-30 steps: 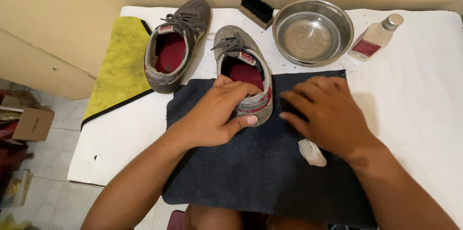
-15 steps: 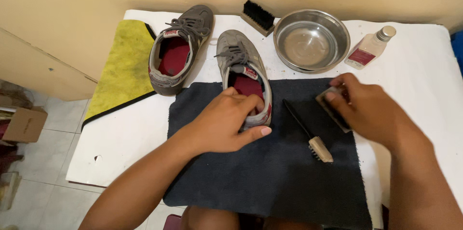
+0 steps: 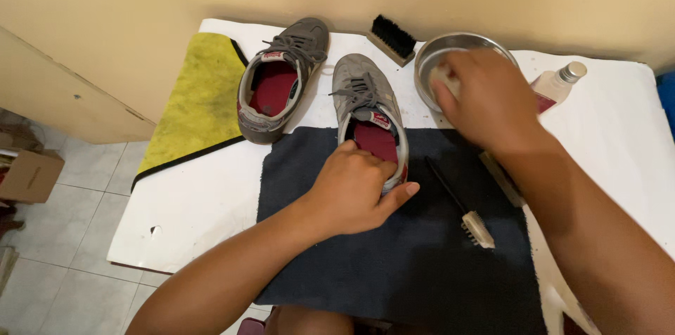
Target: The person scrubs a grey sneaker using a small brush and a larger brush, dipping the brushes into a metal bowl of water. They clean the upper, sides, and sole of the shoe, then wipe it with a yellow cloth.
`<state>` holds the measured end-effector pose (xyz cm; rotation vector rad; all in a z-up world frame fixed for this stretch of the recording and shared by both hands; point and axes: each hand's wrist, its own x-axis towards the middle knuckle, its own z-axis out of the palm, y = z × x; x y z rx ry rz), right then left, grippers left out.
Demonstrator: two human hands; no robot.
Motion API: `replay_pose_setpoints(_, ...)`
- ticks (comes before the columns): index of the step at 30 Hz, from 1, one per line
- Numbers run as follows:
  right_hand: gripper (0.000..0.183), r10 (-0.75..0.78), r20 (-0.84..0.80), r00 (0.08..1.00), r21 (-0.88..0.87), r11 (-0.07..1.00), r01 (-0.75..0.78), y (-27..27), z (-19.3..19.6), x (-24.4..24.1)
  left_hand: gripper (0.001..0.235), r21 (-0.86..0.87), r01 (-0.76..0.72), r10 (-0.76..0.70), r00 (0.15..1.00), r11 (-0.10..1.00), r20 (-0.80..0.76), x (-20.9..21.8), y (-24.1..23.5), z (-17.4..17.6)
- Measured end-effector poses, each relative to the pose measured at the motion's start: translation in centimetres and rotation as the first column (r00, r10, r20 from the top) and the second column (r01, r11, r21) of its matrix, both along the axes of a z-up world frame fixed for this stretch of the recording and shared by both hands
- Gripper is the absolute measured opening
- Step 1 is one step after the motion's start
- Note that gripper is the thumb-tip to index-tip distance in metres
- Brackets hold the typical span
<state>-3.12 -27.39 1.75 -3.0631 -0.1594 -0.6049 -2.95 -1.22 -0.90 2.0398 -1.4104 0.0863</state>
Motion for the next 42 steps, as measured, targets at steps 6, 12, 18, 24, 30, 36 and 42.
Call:
replay_pose_setpoints(6, 0.07, -0.295, -0.171, 0.94, -0.201, 0.945, 0.26, 1.0, -3.3, 13.2, 0.063, 0.194, -0.054, 0.043, 0.997, 0.979, 0.063, 0.2, 0.1, -0.6)
replay_pose_setpoints(12, 0.02, -0.399, -0.4, 0.825, -0.199, 0.916, 0.347, 2.8, -4.6, 17.2, 0.073, 0.353, -0.082, 0.093, 0.996, 0.932, -0.014, 1.4, 1.1, 1.2)
replay_pose_setpoints(18, 0.055, -0.295, -0.073, 0.953, -0.059, 0.955, 0.291, 1.0, -1.2, 13.7, 0.075, 0.336, -0.223, 0.248, 0.968, 0.915, -0.033, 1.1, -0.8, 0.7)
replay_pose_setpoints(24, 0.056, -0.238, 0.144, 0.961, 0.391, 0.905, 0.165, -5.2, 5.0, 2.8, 0.109, 0.786, 0.086, 0.217, 0.938, 0.613, -0.272, 2.3, -3.5, 6.0)
replay_pose_setpoints(30, 0.027, -0.188, 0.265, 0.946, 0.765, 0.638, -0.088, -7.4, 3.0, -1.2, 0.106, 0.74, -0.031, 0.397, 0.858, 0.672, -0.325, 3.6, -5.9, 3.4)
replay_pose_setpoints(36, 0.04, -0.12, -0.132, 0.984, 0.316, 0.936, 0.157, -3.5, 3.7, -0.4, 0.079, 0.496, -0.106, 0.343, 0.842, 0.862, -0.416, 3.1, -2.4, 4.6)
replay_pose_setpoints(42, 0.041, -0.17, -0.324, 0.931, -0.02, 0.985, 0.172, -3.3, 0.8, 2.0, 0.076, 0.397, -0.14, 0.337, 0.806, 0.907, -0.486, 3.6, -1.0, 3.5)
